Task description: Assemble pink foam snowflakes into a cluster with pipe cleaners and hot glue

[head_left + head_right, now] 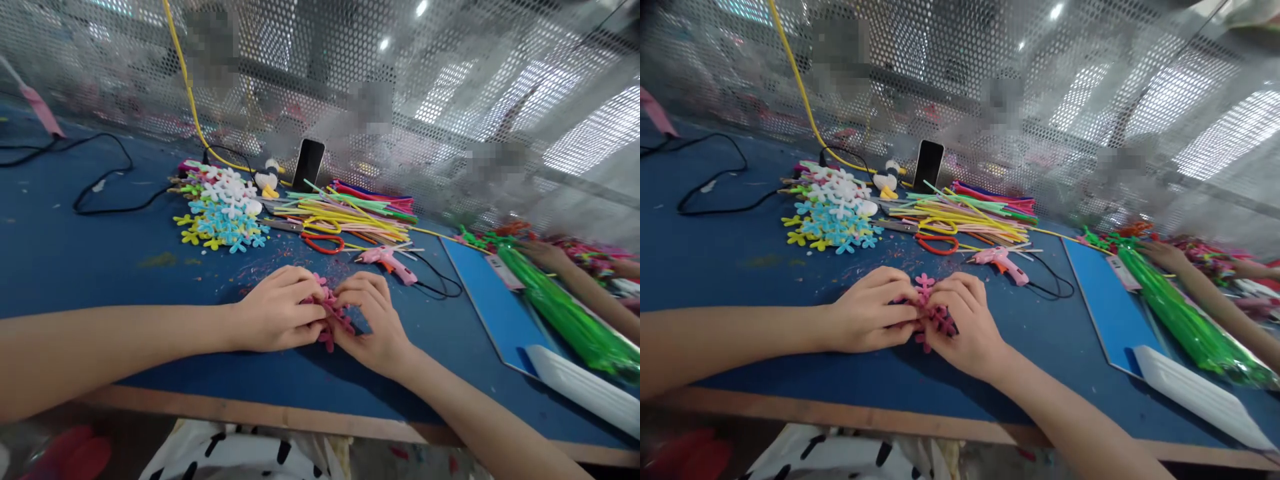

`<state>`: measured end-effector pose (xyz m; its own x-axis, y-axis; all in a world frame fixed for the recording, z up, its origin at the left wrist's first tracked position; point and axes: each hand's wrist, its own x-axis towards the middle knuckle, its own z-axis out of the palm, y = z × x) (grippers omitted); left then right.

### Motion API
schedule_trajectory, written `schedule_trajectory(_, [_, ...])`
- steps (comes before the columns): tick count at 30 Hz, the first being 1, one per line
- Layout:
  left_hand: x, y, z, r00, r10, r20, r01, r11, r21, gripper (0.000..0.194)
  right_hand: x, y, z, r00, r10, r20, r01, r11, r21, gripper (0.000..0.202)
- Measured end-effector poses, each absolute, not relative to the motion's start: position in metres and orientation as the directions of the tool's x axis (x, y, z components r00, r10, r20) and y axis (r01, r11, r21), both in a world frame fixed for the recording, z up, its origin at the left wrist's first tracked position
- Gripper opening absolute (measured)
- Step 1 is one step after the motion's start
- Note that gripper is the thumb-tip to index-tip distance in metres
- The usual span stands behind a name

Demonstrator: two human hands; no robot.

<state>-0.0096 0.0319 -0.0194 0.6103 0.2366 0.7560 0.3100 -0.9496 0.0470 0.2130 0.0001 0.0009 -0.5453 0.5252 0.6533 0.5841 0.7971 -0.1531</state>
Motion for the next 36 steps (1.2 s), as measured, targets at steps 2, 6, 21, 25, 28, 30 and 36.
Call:
schedule_trajectory(2, [-0.01,0.032,-0.019,0.617,0.233,0.752,0.307,-0.951,0.043,0.01,0.211,-0.001,0.0,-0.544,0.509,0.668,0.593,0.796,-0.123,0.031])
schedule_trajectory(6, [-0.013,0.032,-0.017,0.636,0.207,0.743,0.28,-0.96,0.027,0.012,0.208,-0.001,-0.001,-0.567,0.472,0.675,0.598,0.799,-0.056,0.026])
schedule_trajectory(21, [-0.013,0.035,-0.016,0.663,0.213,0.718,0.259,-0.965,0.046,0.015,0.208,0.001,-0.003,-0.595,0.497,0.632,0.599,0.798,-0.064,0.021])
schedule_trajectory(25, [-0.012,0.036,-0.015,0.637,0.218,0.739,0.234,-0.969,0.083,0.014,0.208,0.001,-0.004,-0.593,0.522,0.614,0.597,0.796,-0.1,0.022])
schedule_trajectory(28, [-0.011,0.036,-0.016,0.633,0.235,0.737,0.241,-0.965,0.1,0.011,0.209,0.002,-0.006,-0.597,0.529,0.603,0.605,0.791,-0.094,0.02])
schedule_trajectory(30, [-0.011,0.037,-0.016,0.633,0.262,0.728,0.258,-0.959,0.121,0.01,0.21,0.002,-0.006,-0.593,0.539,0.598,0.609,0.786,-0.105,0.019])
schedule_trajectory(36, [-0.009,0.042,-0.014,0.527,0.472,0.707,0.304,-0.881,0.362,0.016,0.215,0.003,-0.003,-0.52,0.586,0.621,0.54,0.789,-0.293,0.033])
